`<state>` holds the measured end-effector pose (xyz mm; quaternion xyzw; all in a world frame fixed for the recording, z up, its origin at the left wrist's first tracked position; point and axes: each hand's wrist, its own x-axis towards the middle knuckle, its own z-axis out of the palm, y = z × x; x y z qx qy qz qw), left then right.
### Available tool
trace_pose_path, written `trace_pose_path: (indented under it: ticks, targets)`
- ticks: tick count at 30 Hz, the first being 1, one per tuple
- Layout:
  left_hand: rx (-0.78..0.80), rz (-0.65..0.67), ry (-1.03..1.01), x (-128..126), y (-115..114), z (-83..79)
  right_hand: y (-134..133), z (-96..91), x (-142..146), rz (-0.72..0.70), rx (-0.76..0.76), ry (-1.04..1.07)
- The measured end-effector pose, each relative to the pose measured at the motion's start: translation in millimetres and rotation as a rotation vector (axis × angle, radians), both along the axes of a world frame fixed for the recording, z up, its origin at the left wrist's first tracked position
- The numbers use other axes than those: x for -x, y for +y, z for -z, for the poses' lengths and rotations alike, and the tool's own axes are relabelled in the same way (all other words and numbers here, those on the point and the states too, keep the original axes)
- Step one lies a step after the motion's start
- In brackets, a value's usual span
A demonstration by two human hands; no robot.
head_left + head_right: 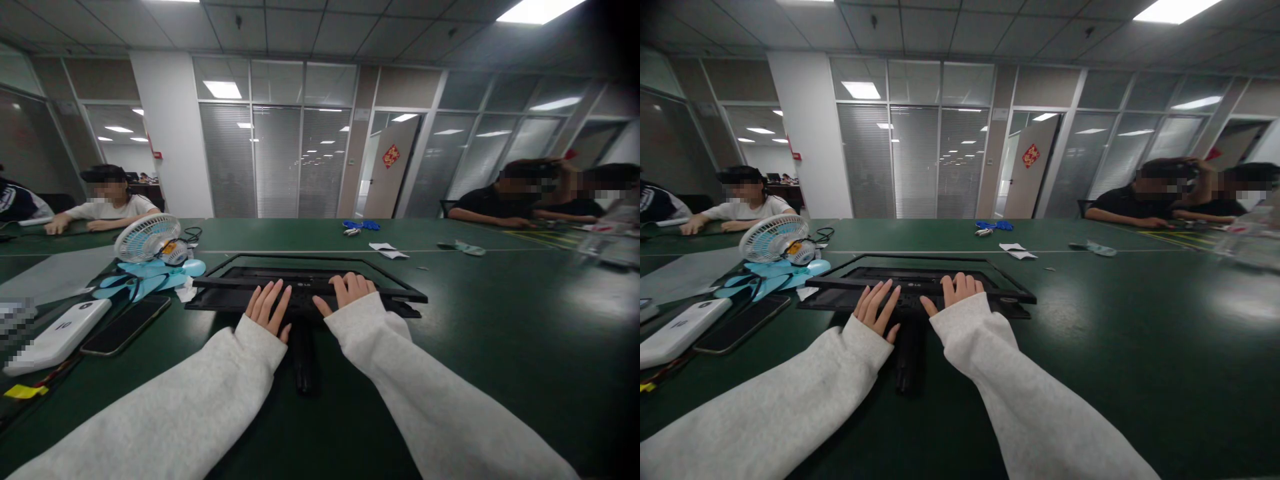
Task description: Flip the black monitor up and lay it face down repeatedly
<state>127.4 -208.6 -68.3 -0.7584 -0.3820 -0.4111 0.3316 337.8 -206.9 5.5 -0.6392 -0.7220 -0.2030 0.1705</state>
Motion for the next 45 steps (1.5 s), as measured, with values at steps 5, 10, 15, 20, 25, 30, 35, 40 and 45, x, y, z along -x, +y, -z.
trace_pose_path:
  ticks: [5, 10, 15, 20, 25, 30, 35, 40, 45]
  targets:
    - [-0.02, 0.018, -0.014, -1, -1, 0.5, -3, -0.5, 0, -0.013, -0.038, 0.008]
    - [-0.066, 0.004, -0.027, -3, 0, 2.3, -6, -2.3, 0, -0.029, 0.004, 0.015]
    - [-0.05, -0.009, -0.022, -3, -1, 2.5, -6, -1.8, 0, -0.028, 0.017, 0.015]
    - [-0.058, 0.011, -0.022, -4, -2, 2.2, -1, 1.5, -3, -0.038, -0.02, -0.008]
    - [-0.037, 0.026, -0.043, -5, -2, 1.1, 5, 4.4, -8, -0.053, -0.052, -0.039]
    - [-0.042, 0.035, -0.053, -5, -2, 1.3, 11, 5.3, -15, -0.117, -0.104, -0.049]
    - [-0.038, 0.03, -0.042, -5, -1, 1.4, 19, 13.3, -18, -0.152, -0.122, -0.001]
    - [-0.04, 0.035, -0.063, -7, -2, 1.2, 22, 20.9, -20, -0.19, -0.189, 0.005]
    - [-0.03, 0.025, -0.042, -7, -2, 1.0, 24, 21.2, -21, -0.172, -0.176, 0.004]
